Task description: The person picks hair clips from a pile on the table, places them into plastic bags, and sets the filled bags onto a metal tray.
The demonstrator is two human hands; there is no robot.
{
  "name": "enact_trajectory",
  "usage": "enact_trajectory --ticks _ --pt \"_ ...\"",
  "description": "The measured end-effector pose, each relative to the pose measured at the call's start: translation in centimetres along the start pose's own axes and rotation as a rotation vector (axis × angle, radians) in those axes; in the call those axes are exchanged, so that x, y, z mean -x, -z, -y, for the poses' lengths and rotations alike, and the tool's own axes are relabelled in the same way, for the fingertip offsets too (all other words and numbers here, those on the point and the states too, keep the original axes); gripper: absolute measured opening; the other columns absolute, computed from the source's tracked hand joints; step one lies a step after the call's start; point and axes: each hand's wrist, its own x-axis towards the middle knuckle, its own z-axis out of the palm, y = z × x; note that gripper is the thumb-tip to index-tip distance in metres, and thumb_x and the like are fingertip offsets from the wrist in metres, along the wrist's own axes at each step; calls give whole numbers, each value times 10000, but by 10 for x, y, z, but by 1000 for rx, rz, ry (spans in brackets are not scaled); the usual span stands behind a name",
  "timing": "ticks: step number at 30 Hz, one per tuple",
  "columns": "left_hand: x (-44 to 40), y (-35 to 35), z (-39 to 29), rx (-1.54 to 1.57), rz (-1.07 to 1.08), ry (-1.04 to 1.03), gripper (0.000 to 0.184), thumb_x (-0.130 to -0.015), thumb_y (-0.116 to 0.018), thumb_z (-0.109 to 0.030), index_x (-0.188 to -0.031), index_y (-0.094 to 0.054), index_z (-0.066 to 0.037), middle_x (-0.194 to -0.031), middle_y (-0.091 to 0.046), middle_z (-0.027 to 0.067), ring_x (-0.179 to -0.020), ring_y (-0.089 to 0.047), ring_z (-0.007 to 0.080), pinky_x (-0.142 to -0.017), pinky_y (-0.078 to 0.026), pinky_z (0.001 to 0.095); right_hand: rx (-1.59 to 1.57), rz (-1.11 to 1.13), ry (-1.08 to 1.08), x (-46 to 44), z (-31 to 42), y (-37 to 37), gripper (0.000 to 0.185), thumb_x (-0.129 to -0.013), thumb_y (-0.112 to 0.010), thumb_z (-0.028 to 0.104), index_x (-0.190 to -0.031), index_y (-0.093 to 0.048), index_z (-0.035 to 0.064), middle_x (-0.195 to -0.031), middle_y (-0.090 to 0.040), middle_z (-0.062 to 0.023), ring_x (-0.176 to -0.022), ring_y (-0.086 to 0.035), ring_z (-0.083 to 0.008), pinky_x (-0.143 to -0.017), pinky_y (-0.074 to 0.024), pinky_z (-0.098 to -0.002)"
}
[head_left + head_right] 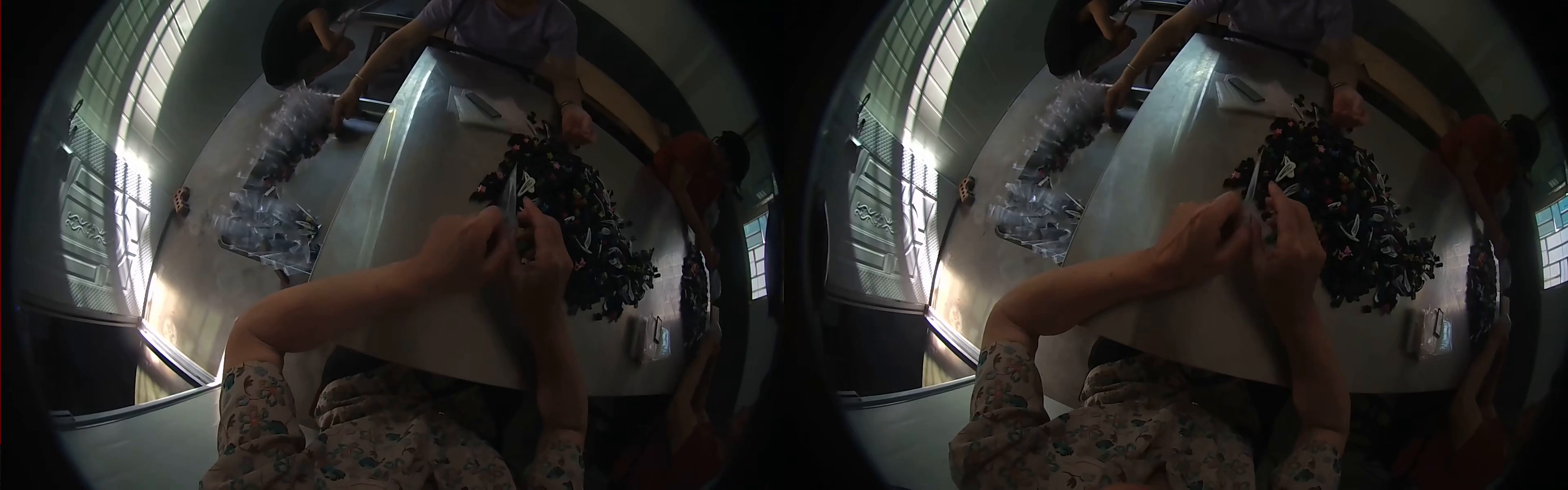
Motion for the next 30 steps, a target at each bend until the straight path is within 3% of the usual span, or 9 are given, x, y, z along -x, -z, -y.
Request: enact_trajectory --ticks 3,7,13,18,22,30 --pt "0 2 -2 -54 16 -85 235 -845 -667 -162 -748 -496 -35 -672 -625 156 -616 -633 383 -534 -475 427 62 15 17 3 -11 -4 461 -801 -664 2 -1255 -585 17 -1035 -656 -112 -850 -676 -243 -742 -551 -365" --pt "-1 3 -2 -168 39 -48 237 -820 -678 -166 -725 -503 -38 -661 -620 155 -607 -631 379 -533 -472 446 160 42 -4 3 -13 -1 479 -798 -653 14 -1271 -574 16 -1047 -656 -115 -864 -678 -242 -740 -552 -357" --pt "2 0 -5 -229 43 -97 219 -780 -679 -161 -704 -511 -44 -649 -621 150 -605 -637 372 -538 -475 459 -12 108 -211 3 -8 1 440 -843 -601 44 -1281 -571 2 -1028 -673 -125 -814 -689 -279 -732 -559 -378" --pt "-6 9 -2 -206 32 40 225 -761 -681 -160 -681 -508 -40 -633 -617 154 -599 -645 366 -541 -489 436 121 30 -131 5 -20 -5 435 -874 -599 98 -1300 -555 21 -998 -694 -157 -814 -705 -272 -730 -564 -381" --pt "-2 5 -2 -219 64 15 217 -762 -680 -162 -679 -522 -39 -613 -611 147 -596 -648 365 -545 -495 423 134 57 -152 3 -15 -2 403 -886 -593 104 -1280 -562 27 -962 -697 -141 -757 -704 -261 -701 -563 -388" --pt "3 -2 -6 -250 64 -105 206 -779 -672 -140 -691 -508 -51 -633 -617 139 -581 -638 346 -516 -479 434 -16 144 -300 1 -7 5 364 -821 -748 211 -1112 -599 50 -860 -677 -92 -674 -684 -251 -617 -532 -359"
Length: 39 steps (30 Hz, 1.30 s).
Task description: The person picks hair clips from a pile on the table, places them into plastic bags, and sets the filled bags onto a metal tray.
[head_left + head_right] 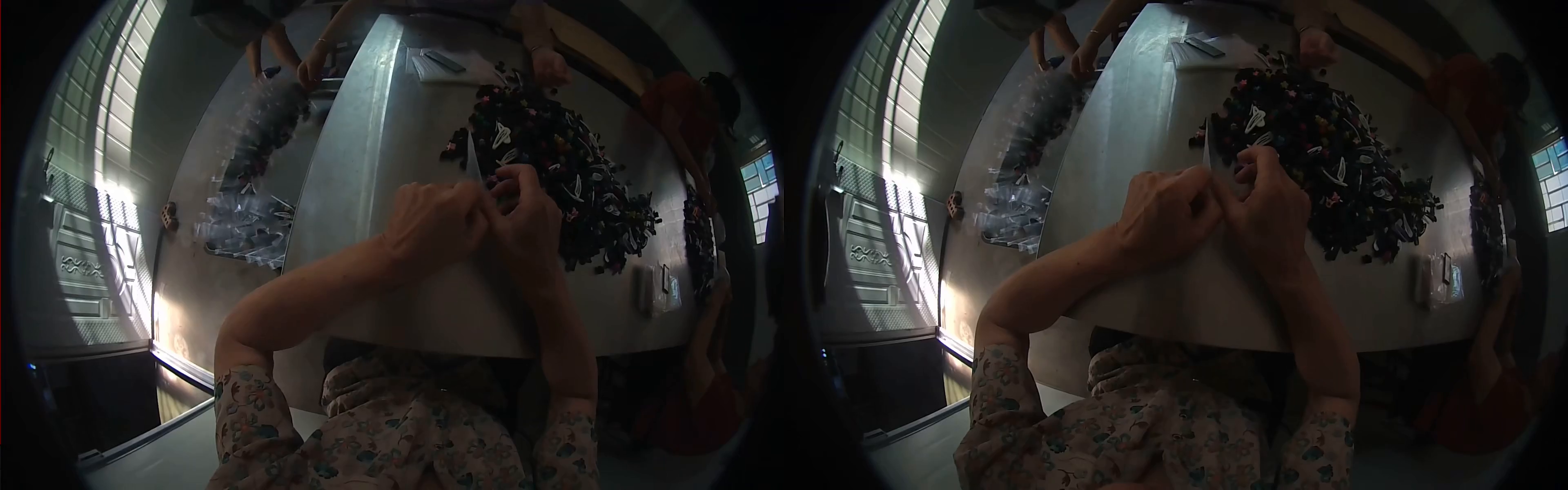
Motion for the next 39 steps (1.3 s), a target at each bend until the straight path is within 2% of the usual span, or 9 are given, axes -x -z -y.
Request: enact_trajectory --ticks 6,16,18,19,21,22,24,30,39 --pt "6 -1 -7 -5 55 -59 198 -764 -675 -130 -701 -501 -60 -638 -612 125 -561 -626 338 -500 -469 431 56 -35 -9 -1 -9 0 194 -875 -658 155 -1029 -634 40 -846 -696 -134 -759 -693 -317 -690 -535 -403" --pt "4 7 -8 8 -64 -78 239 -708 -681 -110 -642 -456 -63 -609 -589 99 -537 -610 322 -473 -454 414 17 -15 -44 -4 -6 7 172 -860 -591 100 -1008 -628 19 -820 -685 -164 -757 -679 -353 -675 -518 -434" --pt "5 11 -9 -18 81 -133 232 -707 -741 -156 -790 -548 -57 -841 -645 135 -813 -672 319 -633 -521 416 -1 -15 -50 -5 -9 8 162 -849 -586 95 -985 -614 12 -796 -667 -168 -698 -662 -324 -661 -518 -403" --pt "2 12 -10 -20 78 -134 232 -707 -741 -156 -790 -548 -57 -841 -645 135 -813 -672 319 -633 -521 416 -1 -16 -46 -5 -10 11 162 -849 -586 95 -985 -614 12 -796 -667 -168 -698 -662 -324 -661 -518 -403" --pt "-7 13 -12 218 -86 -381 578 -685 -813 -232 -1157 -558 -16 -1182 -582 171 -1167 -565 346 -911 -497 462 -177 67 -55 -6 -11 17 188 -826 -587 58 -1005 -620 11 -803 -669 -119 -690 -640 -211 -661 -510 -338" --pt "-9 13 -11 217 -87 -384 578 -685 -813 -232 -1157 -558 -16 -1182 -582 171 -1167 -565 346 -911 -497 462 -178 64 -53 -5 -17 15 188 -826 -587 58 -1005 -620 11 -803 -669 -119 -690 -640 -211 -661 -510 -338" --pt "-11 11 -6 9 65 -430 921 -682 -841 -254 -1433 -366 -11 -1362 -461 179 -1323 -417 369 -1080 -379 508 -613 193 9 -5 -26 5 252 -790 -594 15 -1038 -634 -1 -848 -666 -58 -759 -601 -114 -680 -493 -287" --pt "-9 -12 12 8 -23 -367 784 -727 -763 -72 -1413 -392 10 -1271 -521 195 -1243 -486 384 -1071 -392 495 -572 391 -102 -3 -20 12 333 -737 -615 -38 -1068 -643 -30 -913 -670 -49 -861 -603 -101 -752 -489 -257" --pt "-9 -10 16 103 34 -320 623 -735 -714 -3 -1294 -439 18 -1182 -544 194 -1114 -532 387 -979 -437 464 -594 296 -188 -4 -18 10 382 -749 -617 -15 -1132 -623 -25 -1027 -676 -86 -920 -652 -161 -832 -517 -296"
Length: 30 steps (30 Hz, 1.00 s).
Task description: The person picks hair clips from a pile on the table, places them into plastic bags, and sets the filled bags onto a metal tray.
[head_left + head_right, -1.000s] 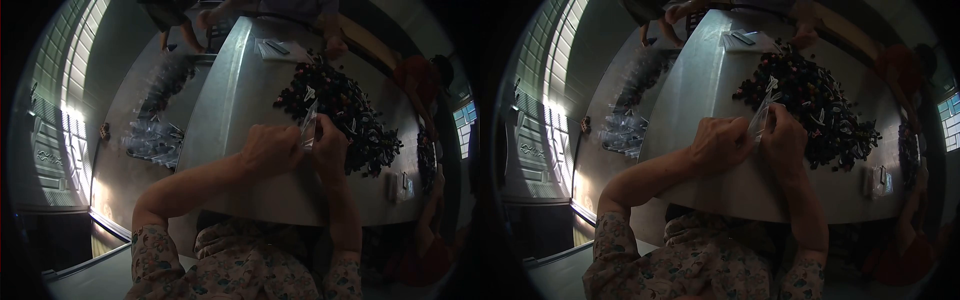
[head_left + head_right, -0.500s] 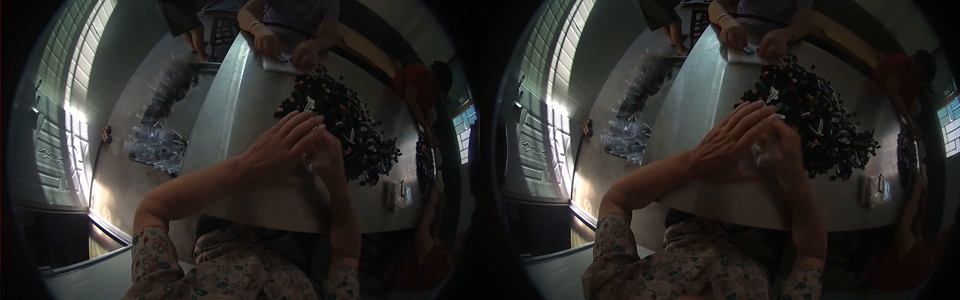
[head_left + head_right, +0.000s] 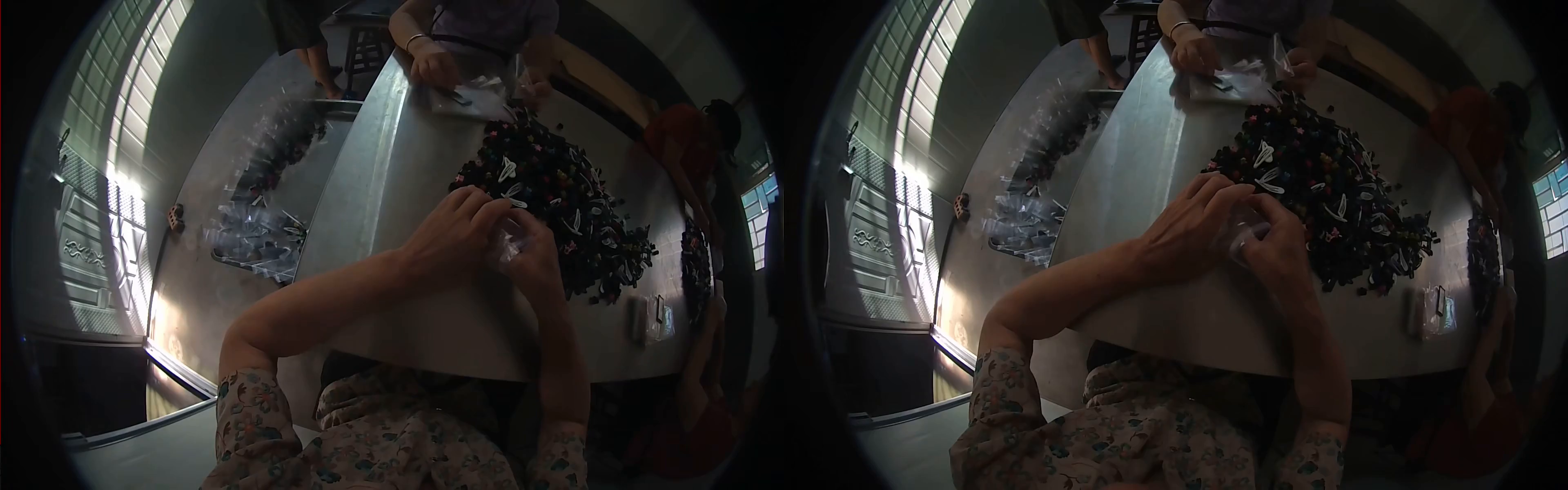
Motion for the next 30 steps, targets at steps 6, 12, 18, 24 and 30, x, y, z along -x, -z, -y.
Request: enact_trajectory --ticks 6,12,18,24,30 --pt "2 3 3 71 69 79 635 -708 -688 18 -1288 -430 0 -1170 -539 197 -1114 -516 395 -957 -440 444 76 -40 -9 1 7 -2 307 -833 -627 5 -1138 -603 -8 -1019 -663 -43 -912 -621 -96 -831 -516 -256" --pt "3 5 6 138 103 206 708 -678 -683 -18 -1330 -408 -7 -1180 -521 205 -1134 -500 401 -975 -431 444 -123 -53 28 0 7 -4 274 -859 -657 62 -1118 -592 3 -899 -633 -19 -824 -589 -72 -751 -488 -234" --pt "5 10 13 183 148 231 716 -708 -682 -36 -1363 -395 -15 -1167 -524 169 -1121 -518 330 -962 -443 404 -181 -182 243 4 17 13 236 -852 -635 0 -1085 -612 32 -917 -608 -5 -802 -555 -37 -724 -473 -218" --pt "3 11 15 209 202 292 696 -715 -686 -45 -1352 -410 -7 -1182 -526 172 -1112 -543 320 -974 -449 395 492 -152 837 9 24 26 364 -735 -602 -108 -1036 -698 73 -996 -611 -56 -805 -596 -166 -686 -506 -274" --pt "5 9 14 267 171 199 602 -718 -696 -50 -1259 -441 20 -1148 -544 211 -1116 -525 379 -962 -431 434 806 -76 992 9 25 16 420 -677 -658 -70 -1072 -718 59 -1056 -630 -29 -865 -583 -223 -730 -505 -338"
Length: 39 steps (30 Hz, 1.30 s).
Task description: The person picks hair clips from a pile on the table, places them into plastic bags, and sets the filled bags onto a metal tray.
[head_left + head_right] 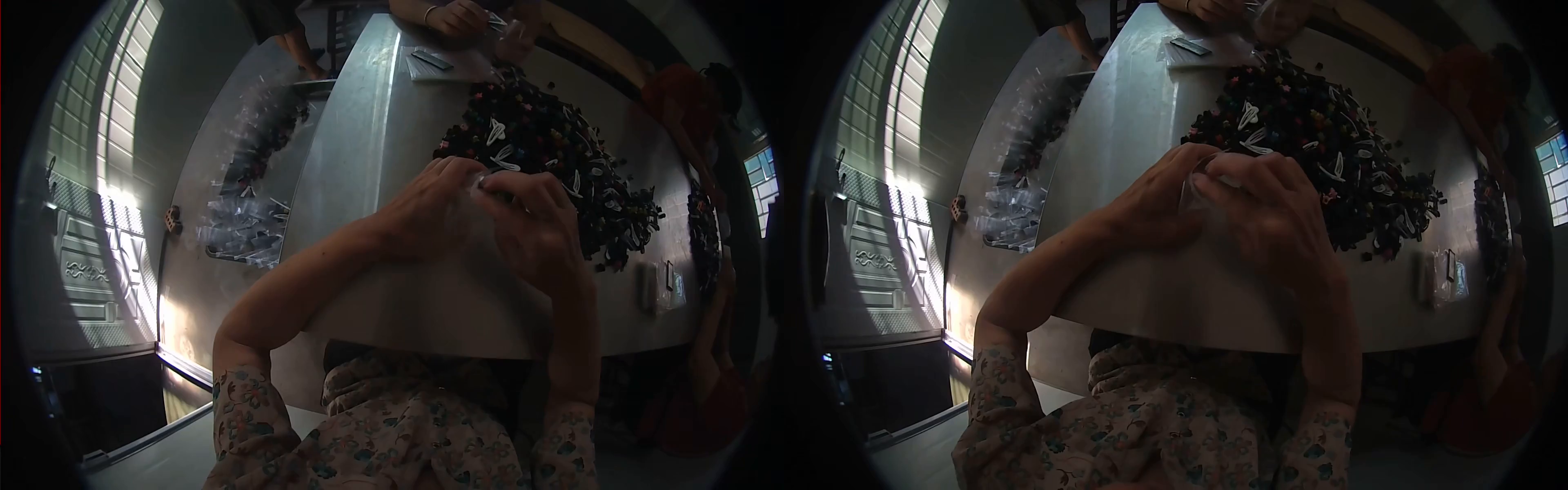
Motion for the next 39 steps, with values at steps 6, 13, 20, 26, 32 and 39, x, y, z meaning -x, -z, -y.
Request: enact_trajectory --ticks 6,13,20,26,32,39 --pt "2 7 -3 -6 94 -30 756 -689 -681 -42 -1386 -390 -13 -1276 -511 197 -1213 -519 355 -1043 -425 408 73 86 52 1 7 -4 234 -704 -699 9 -931 -716 65 -1053 -668 -24 -825 -595 -212 -709 -506 -340" --pt "1 12 -6 5 128 69 781 -690 -711 -64 -1399 -386 -29 -1303 -507 189 -1237 -512 342 -1049 -423 401 36 203 -59 5 11 -8 92 -796 -646 75 -887 -657 74 -1017 -694 -65 -696 -649 -242 -619 -501 -365" --pt "3 12 -3 70 141 89 775 -721 -760 -106 -1401 -395 -30 -1283 -524 183 -1237 -505 331 -1042 -425 398 45 259 -121 2 21 -7 81 -825 -622 55 -905 -631 46 -1040 -684 -111 -681 -680 -269 -594 -536 -379" --pt "2 9 0 70 134 139 746 -718 -732 -6 -1391 -417 -66 -1254 -555 153 -1174 -565 288 -986 -465 387 19 227 -81 2 18 -10 104 -830 -622 34 -930 -637 52 -857 -669 -91 -659 -671 -255 -577 -525 -367" --pt "0 14 -5 131 165 185 690 -732 -694 20 -1367 -439 -76 -1209 -594 138 -1120 -596 264 -949 -484 376 -38 208 -110 7 13 -15 266 -768 -713 83 -1033 -687 79 -781 -668 -75 -663 -669 -266 -577 -513 -378" --pt "-1 13 2 125 121 210 680 -746 -681 7 -1372 -430 -77 -1193 -599 130 -1120 -600 264 -956 -481 373 -148 50 -47 -2 12 -9 180 -790 -718 50 -969 -700 65 -830 -693 -98 -641 -675 -251 -573 -534 -345"
